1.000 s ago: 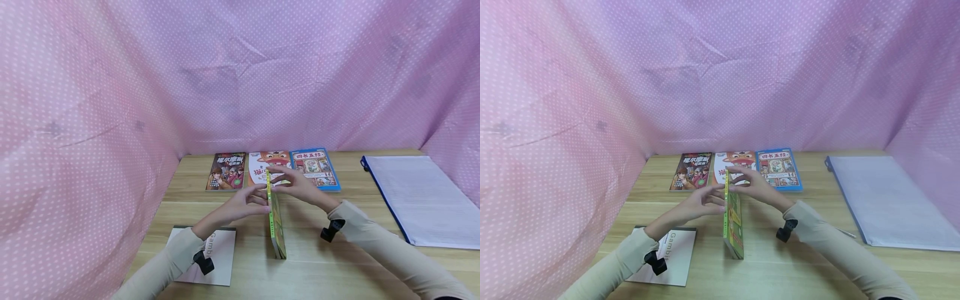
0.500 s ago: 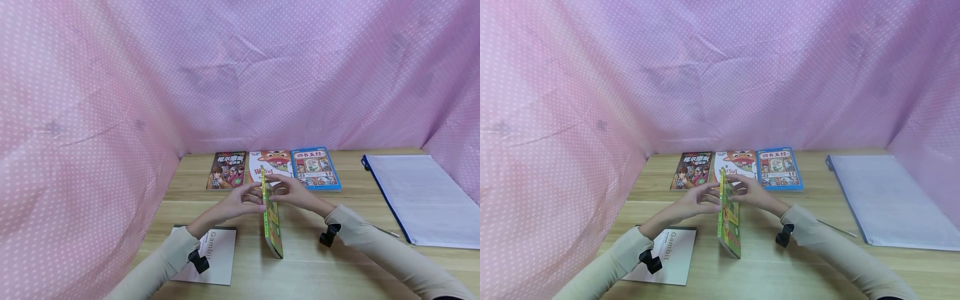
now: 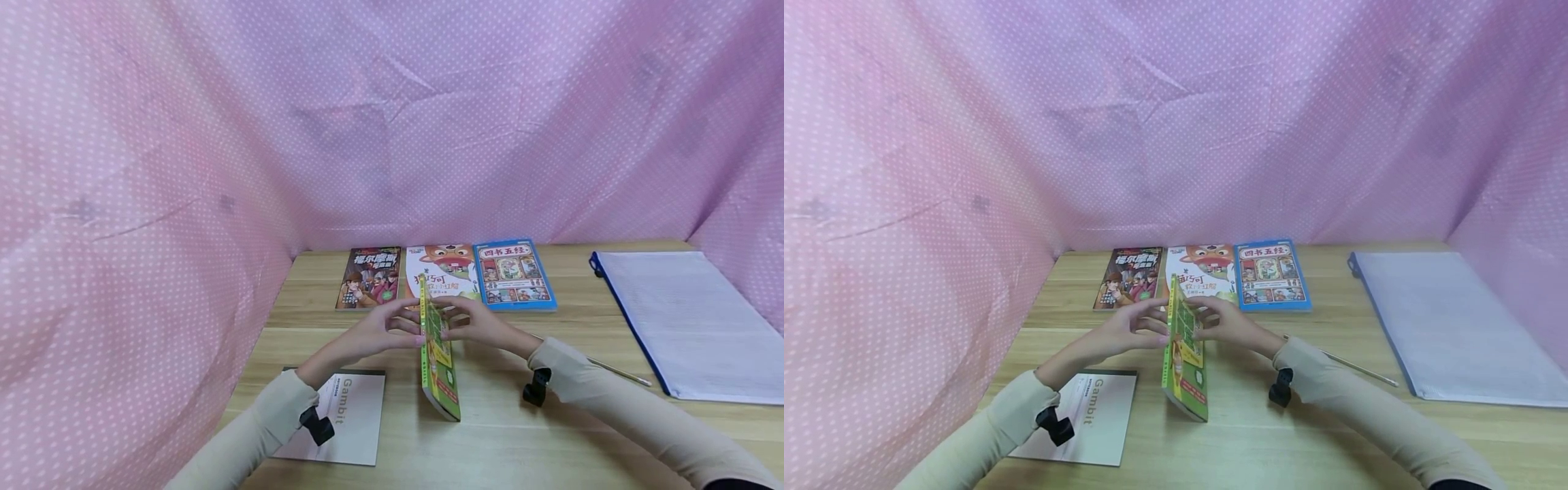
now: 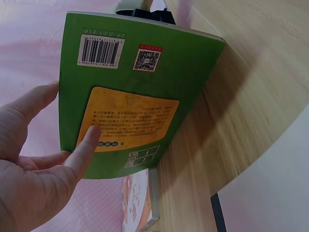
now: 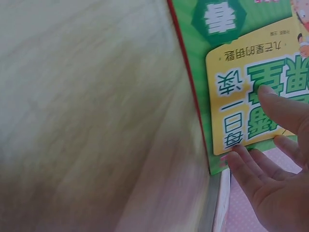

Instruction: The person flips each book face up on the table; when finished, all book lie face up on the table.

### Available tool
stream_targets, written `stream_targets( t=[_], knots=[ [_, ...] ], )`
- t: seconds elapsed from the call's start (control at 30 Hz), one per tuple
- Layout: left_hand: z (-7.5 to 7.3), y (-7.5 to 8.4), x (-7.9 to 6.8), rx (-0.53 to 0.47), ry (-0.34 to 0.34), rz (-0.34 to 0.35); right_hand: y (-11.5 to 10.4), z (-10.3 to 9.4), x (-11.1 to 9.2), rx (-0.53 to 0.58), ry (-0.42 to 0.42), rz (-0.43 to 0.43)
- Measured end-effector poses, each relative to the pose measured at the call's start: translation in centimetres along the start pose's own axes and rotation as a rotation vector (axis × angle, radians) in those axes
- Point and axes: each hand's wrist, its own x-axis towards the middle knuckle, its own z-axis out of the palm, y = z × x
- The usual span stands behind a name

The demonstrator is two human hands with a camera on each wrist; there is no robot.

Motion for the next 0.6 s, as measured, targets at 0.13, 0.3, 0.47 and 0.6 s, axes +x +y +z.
stream_targets(
  t=[0.13,0.3,0.47,0.6],
  knots=[
    [-0.5,-0.2,-0.1,0.010,-0.017,0.006,0.2,0.0,0.0,-0.019,-0.010,-0.008],
    [-1.1,-0.4,-0.4,0.027,-0.039,0.007,0.3,0.0,0.0,-0.048,-0.022,0.013],
    [-1.7,-0.6,-0.8,0.036,-0.054,-0.006,0.4,0.1,0.0,-0.075,-0.030,0.030],
    [-2.3,-0.8,-1.0,0.049,-0.065,-0.003,0.4,0.2,0.1,-0.097,-0.029,0.031]
  ],
)
